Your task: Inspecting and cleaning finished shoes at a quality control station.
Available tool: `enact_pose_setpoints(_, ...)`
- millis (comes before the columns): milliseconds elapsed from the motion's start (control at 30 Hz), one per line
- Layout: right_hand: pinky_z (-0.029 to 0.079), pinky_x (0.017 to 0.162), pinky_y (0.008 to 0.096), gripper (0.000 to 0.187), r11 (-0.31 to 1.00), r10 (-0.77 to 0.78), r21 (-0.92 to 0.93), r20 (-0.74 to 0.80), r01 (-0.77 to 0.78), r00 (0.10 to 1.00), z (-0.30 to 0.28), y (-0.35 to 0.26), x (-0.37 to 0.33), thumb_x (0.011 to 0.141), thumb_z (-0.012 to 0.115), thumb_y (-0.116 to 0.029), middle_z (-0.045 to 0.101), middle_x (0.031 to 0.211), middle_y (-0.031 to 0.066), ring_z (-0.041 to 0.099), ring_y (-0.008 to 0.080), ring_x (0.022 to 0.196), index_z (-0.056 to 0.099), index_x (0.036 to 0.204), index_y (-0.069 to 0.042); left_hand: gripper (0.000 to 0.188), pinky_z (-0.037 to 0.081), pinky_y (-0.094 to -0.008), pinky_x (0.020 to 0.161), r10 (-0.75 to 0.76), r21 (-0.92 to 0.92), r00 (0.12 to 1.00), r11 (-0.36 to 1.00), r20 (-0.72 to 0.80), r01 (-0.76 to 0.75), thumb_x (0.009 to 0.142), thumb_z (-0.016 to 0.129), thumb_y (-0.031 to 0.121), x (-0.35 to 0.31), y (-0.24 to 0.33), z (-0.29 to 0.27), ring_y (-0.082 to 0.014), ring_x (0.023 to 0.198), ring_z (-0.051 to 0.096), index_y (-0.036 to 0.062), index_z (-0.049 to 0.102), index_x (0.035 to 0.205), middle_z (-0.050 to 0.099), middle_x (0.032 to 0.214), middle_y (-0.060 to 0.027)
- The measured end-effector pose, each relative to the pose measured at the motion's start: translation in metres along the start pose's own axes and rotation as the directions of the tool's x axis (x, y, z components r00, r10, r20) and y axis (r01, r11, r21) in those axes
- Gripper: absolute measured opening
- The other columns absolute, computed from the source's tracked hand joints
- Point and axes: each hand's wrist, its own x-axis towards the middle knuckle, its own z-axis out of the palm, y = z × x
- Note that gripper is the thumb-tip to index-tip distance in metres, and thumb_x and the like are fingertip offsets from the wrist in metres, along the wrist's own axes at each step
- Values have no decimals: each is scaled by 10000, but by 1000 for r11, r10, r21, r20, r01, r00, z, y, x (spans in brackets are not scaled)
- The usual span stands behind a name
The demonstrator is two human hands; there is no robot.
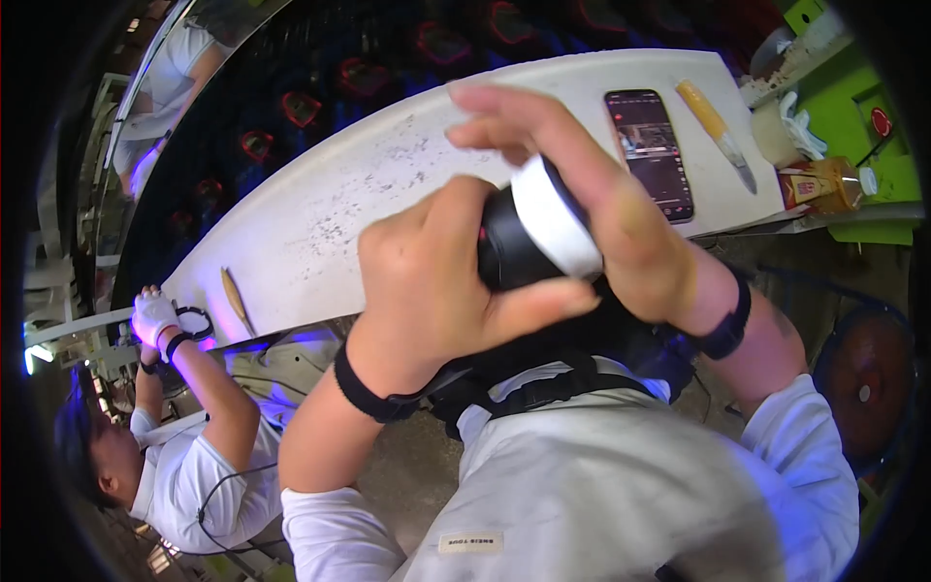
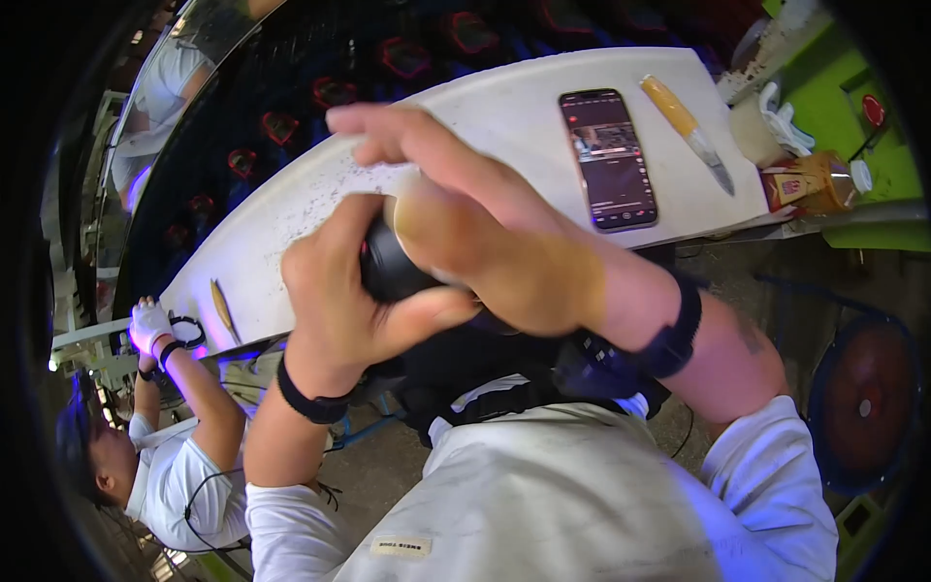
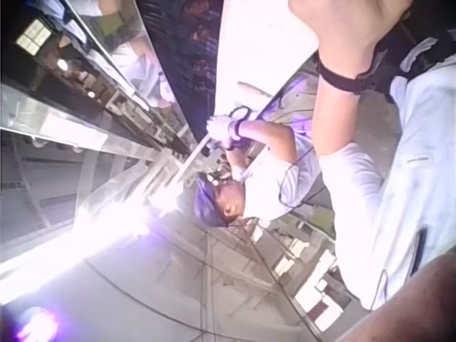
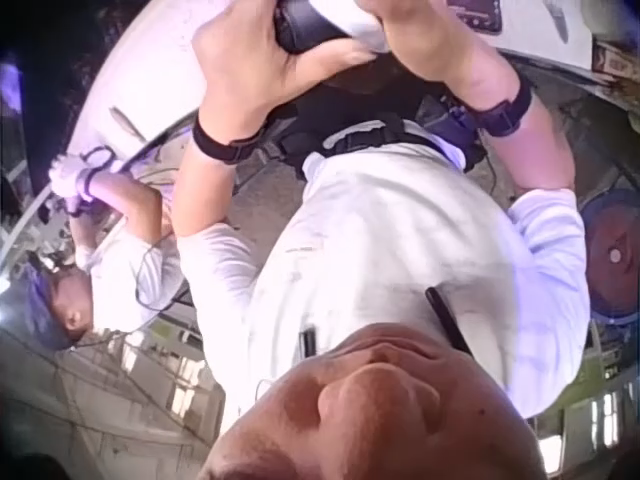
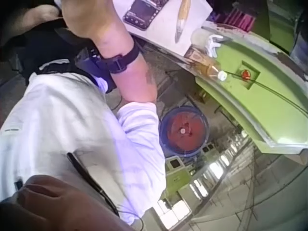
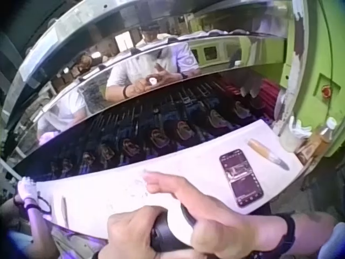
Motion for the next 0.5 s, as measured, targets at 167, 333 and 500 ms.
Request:
enact_pose_setpoints(167, 485, 925, 435, 879, 822, -407, -428, 19, 375, 913, 23, 28, -49, 682, 870, -407, 576, 1273, 165, 604, 340, 1094, 507, 1391, -34, 763, 435, -456, 1021, -185, -531, 970, 844, -154, 77, 923, 530, 689, -77, -28, 7, -358, 1209, 533, 6, 556, 1262, 513, 1322, -266)
enact_pose_setpoints(333, 481, 873, 443, 886, 781, -34, -625, -13, 18, 999, 32, 46, -58, 579, 907, -292, 625, 1134, 152, 628, 354, 994, 552, 1351, -41, 1142, 369, -486, 1109, -280, -451, 956, 845, 86, 288, 544, 883, 692, -111, -15, -16, -429, 1356, 446, 29, 491, 1387, 406, 1461, -322)
enact_pose_setpoints(500, 486, 853, 438, 937, 734, 1, -678, 39, 26, 999, 42, 49, -55, 537, 917, -279, 631, 1114, 150, 631, 342, 996, 544, 1362, -36, 706, 511, -441, 942, -257, -352, 964, 911, -71, 217, 610, 916, 423, -125, -24, -10, -416, 1173, 606, 28, 637, 1124, 547, 1306, -310)
